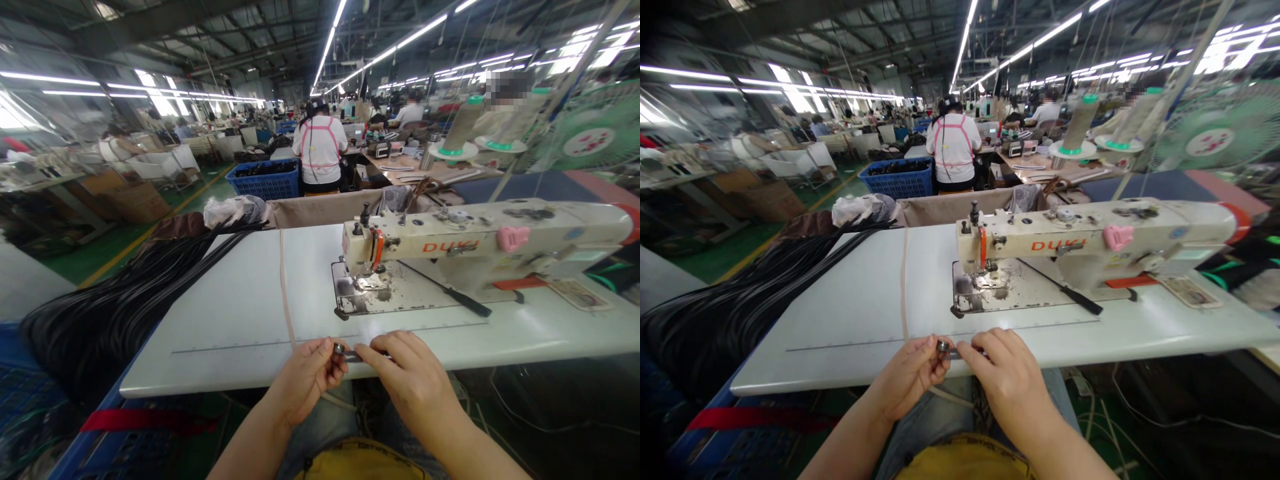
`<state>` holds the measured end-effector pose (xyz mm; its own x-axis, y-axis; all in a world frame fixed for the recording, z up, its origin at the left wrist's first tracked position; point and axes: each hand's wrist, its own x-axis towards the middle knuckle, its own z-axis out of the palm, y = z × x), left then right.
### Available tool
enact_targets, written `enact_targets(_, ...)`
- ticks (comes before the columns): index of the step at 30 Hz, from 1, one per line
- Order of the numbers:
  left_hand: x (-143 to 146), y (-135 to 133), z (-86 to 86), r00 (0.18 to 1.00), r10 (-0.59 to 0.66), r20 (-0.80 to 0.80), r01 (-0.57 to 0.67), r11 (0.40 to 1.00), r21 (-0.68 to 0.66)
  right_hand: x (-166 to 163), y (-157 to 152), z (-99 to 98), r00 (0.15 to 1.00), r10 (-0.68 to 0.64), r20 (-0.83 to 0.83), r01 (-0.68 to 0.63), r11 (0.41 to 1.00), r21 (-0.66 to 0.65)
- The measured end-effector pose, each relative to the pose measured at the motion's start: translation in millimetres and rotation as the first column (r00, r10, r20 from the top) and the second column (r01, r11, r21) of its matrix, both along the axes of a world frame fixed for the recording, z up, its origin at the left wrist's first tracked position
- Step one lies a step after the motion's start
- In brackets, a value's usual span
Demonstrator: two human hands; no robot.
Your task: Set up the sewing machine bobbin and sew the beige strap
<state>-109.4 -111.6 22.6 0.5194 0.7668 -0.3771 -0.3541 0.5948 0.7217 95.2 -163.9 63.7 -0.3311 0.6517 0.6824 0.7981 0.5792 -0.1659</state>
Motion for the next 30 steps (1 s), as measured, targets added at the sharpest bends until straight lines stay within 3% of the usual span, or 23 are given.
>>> enact_targets(30,0.2,-0.3,0.4,1.0,-0.01,-0.02,0.01,1.0,0.001,0.9,-1.8,-0.9,0.999,-0.013,0.044,0.012,1.0,0.014)
